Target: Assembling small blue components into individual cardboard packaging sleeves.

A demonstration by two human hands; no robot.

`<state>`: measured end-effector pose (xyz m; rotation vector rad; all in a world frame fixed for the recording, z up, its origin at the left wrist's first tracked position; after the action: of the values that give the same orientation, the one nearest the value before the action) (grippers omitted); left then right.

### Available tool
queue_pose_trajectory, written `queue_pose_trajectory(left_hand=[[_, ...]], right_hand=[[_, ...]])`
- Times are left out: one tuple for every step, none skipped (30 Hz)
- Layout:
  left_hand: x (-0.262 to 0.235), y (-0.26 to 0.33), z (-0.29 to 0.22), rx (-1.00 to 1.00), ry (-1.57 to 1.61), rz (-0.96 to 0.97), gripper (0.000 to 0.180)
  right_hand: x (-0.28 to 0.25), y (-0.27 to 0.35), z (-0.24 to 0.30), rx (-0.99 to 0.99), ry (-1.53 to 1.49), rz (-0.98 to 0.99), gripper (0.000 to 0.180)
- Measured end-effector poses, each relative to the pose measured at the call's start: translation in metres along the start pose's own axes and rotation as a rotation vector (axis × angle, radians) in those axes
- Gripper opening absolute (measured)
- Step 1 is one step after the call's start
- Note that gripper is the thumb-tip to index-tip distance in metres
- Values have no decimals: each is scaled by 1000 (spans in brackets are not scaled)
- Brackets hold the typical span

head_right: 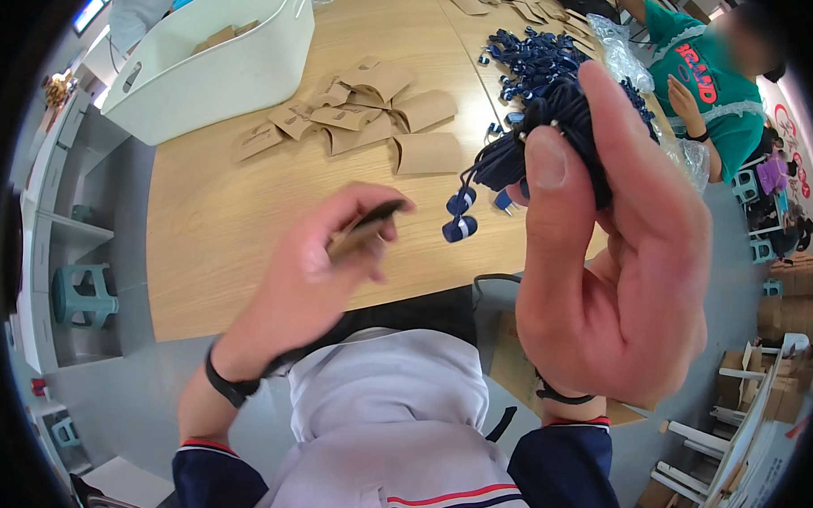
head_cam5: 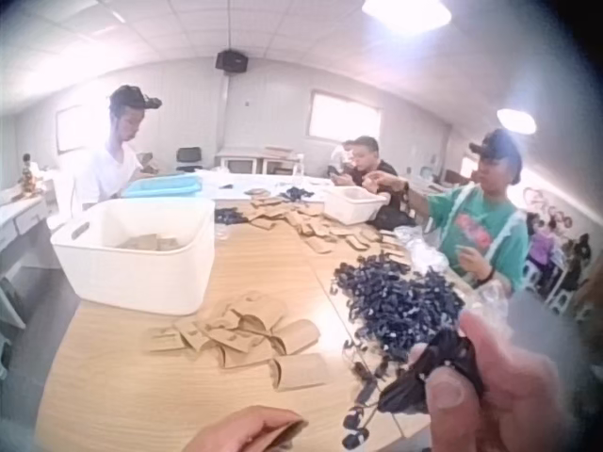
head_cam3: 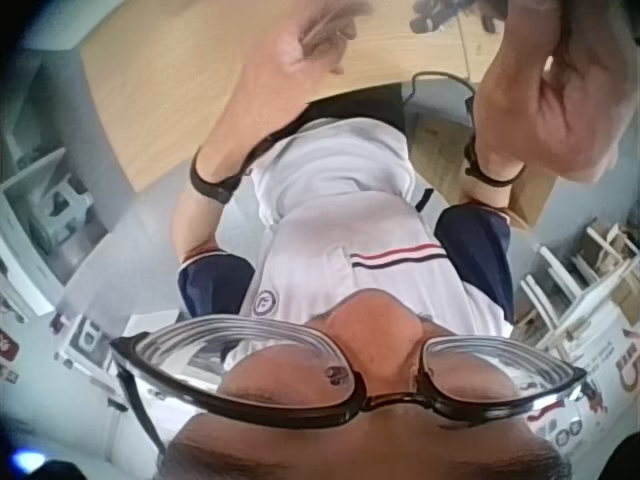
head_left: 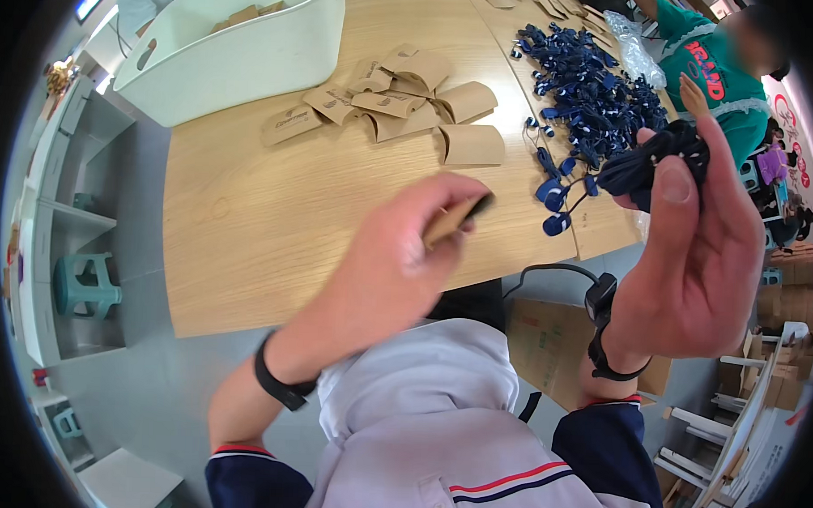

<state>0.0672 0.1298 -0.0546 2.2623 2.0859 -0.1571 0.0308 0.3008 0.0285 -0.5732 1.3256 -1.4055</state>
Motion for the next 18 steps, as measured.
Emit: queue_pose_trajectory(left_hand=[[11, 4, 0, -81, 53, -18, 26], [20, 4, 0, -46, 44, -38, 23], [28, 3, -2, -11, 34, -59, 22], [36, 2, -2, -11, 39, -60, 22], [43, 0, -2, 42, 72, -127, 23], [47, -2, -3, 95, 104, -189, 24], [49, -3, -3, 95, 107, -188, 24], [50, -2, -4, 70, 188, -220, 23], [51, -3, -5, 49, 271, -249, 23], [52, -4, -3, 55, 342, -252, 21], [51, -4, -4, 59, 345, -248, 21], [46, -3, 0, 61, 280, -271, 22], [40, -1, 3, 62, 214, -296, 23], [36, 1, 9, 66, 200, -326, 26], [35, 0, 10, 72, 205, -317, 26], [35, -1, 11, 146, 156, -290, 24], [33, -2, 11, 220, 106, -264, 22], [32, 0, 7, 225, 106, -259, 22]], right_hand=[[3, -2, 4, -9, 38, -30, 24], [4, -4, 7, -17, 75, -60, 23], [4, -6, 10, -21, 76, -57, 23], [4, -7, 13, -15, 82, -33, 23], [5, -7, 16, -8, 87, -9, 23], [6, -6, 19, -8, 90, -6, 23], [7, -4, 24, -9, 134, 35, 24], [7, -2, 27, -9, 178, 75, 24], [4, -1, 30, -12, 185, 75, 24], [0, 2, 32, -14, 128, 129, 24], [-4, 4, 36, -17, 70, 182, 24], [-4, 6, 41, 11, 35, 227, 24], [-5, 9, 43, 7, 18, 231, 24], [-5, 12, 44, 19, -28, 258, 24], [-9, 10, 46, 33, -44, 280, 23], [-11, 7, 50, 71, -17, 287, 23], [-10, 3, 45, 68, -8, 285, 23], [-8, -2, 36, -12, -24, 334, 23]])
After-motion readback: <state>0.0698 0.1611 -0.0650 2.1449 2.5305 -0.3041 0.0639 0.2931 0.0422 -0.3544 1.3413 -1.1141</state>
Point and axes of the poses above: each hand's wrist, its own y-axis away from the middle knuckle, its own x-axis out of the palm, z = x × y, the point moved 1 cm from there along -y, towards the middle knuckle, and after that the axes turned 8 degrees about -x, right-handed, at the moved point
